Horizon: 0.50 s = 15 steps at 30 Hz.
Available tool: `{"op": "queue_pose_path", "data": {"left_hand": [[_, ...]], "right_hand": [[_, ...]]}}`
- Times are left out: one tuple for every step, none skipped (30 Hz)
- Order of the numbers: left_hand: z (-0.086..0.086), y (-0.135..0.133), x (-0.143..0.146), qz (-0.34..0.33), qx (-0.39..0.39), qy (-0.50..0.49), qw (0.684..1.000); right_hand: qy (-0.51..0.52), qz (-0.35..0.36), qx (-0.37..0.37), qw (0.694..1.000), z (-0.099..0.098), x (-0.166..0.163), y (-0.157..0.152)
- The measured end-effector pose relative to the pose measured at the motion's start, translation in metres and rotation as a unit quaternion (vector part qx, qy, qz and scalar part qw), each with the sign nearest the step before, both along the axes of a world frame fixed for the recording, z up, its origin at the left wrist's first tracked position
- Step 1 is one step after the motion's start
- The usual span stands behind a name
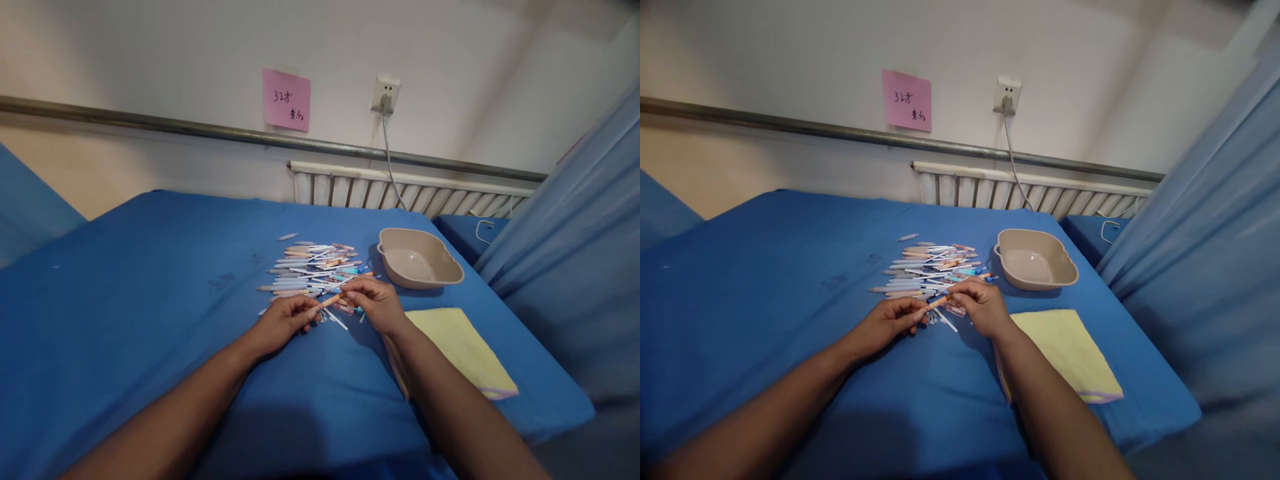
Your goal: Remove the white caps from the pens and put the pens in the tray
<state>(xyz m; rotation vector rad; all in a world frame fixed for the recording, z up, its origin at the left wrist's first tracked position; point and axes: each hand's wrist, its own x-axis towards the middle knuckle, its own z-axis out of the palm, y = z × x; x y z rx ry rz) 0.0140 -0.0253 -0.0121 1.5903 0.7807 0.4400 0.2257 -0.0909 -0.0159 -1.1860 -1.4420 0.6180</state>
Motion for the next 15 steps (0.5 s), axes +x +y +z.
{"op": "queue_pose_path", "data": {"left_hand": [[0.0004, -0.0005, 0.0000, -0.001, -0.001, 0.000, 1.000], [0.0009, -0.0011, 0.0001, -0.003, -0.001, 0.000, 1.000], [0.0012, -0.0017, 0.0002, -0.007, -0.001, -0.001, 1.000], [0.0014, -0.0024, 0.0003, -0.010, -0.004, -0.002, 1.000], [0.0016, -0.0030, 0.0003, -0.013, -0.009, -0.004, 1.000], [0.0016, -0.0035, 0.0003, -0.014, -0.014, -0.004, 1.000], [0.0016, -0.0039, 0.0003, -0.014, -0.019, -0.004, 1.000], [0.0016, -0.0043, 0.0002, -0.014, -0.022, -0.003, 1.000], [0.0016, -0.0045, 0.0002, -0.015, -0.024, -0.001, 1.000], [0.0016, -0.0048, 0.0002, -0.016, -0.023, 0.001, 1.000], [0.0016, -0.0050, 0.0003, -0.018, -0.023, 0.001, 1.000], [0.0016, -0.0052, 0.0005, -0.020, -0.024, -0.001, 1.000], [0.0017, -0.0053, 0.0008, -0.021, -0.028, -0.003, 0.999], [0.0018, -0.0055, 0.0012, -0.022, -0.033, -0.005, 0.999], [0.0019, -0.0055, 0.0016, -0.020, -0.040, -0.005, 0.999]], "right_hand": [[0.014, 0.000, -0.014, 1.000, -0.0008, -0.0003, 0.0002], [0.031, 0.000, -0.031, 0.999, -0.0015, -0.0008, 0.0003], [0.050, -0.001, -0.048, 0.998, -0.0019, -0.0018, 0.0003], [0.071, -0.003, -0.064, 0.995, -0.0022, -0.0030, 0.0002], [0.090, -0.005, -0.077, 0.993, -0.0021, -0.0045, 0.0001], [0.106, -0.008, -0.086, 0.991, -0.0020, -0.0061, 0.0000], [0.118, -0.011, -0.092, 0.989, -0.0017, -0.0077, -0.0001], [0.127, -0.012, -0.095, 0.987, -0.0014, -0.0089, -0.0001], [0.133, -0.011, -0.097, 0.986, -0.0011, -0.0097, 0.0000], [0.136, -0.008, -0.099, 0.986, -0.0010, -0.0100, 0.0001], [0.135, -0.005, -0.101, 0.986, -0.0010, -0.0098, 0.0002], [0.132, -0.003, -0.102, 0.986, -0.0011, -0.0090, 0.0003], [0.127, -0.003, -0.102, 0.987, -0.0015, -0.0078, 0.0004], [0.123, -0.003, -0.101, 0.987, -0.0019, -0.0064, 0.0006], [0.122, -0.001, -0.098, 0.988, -0.0026, -0.0048, 0.0007]]}}
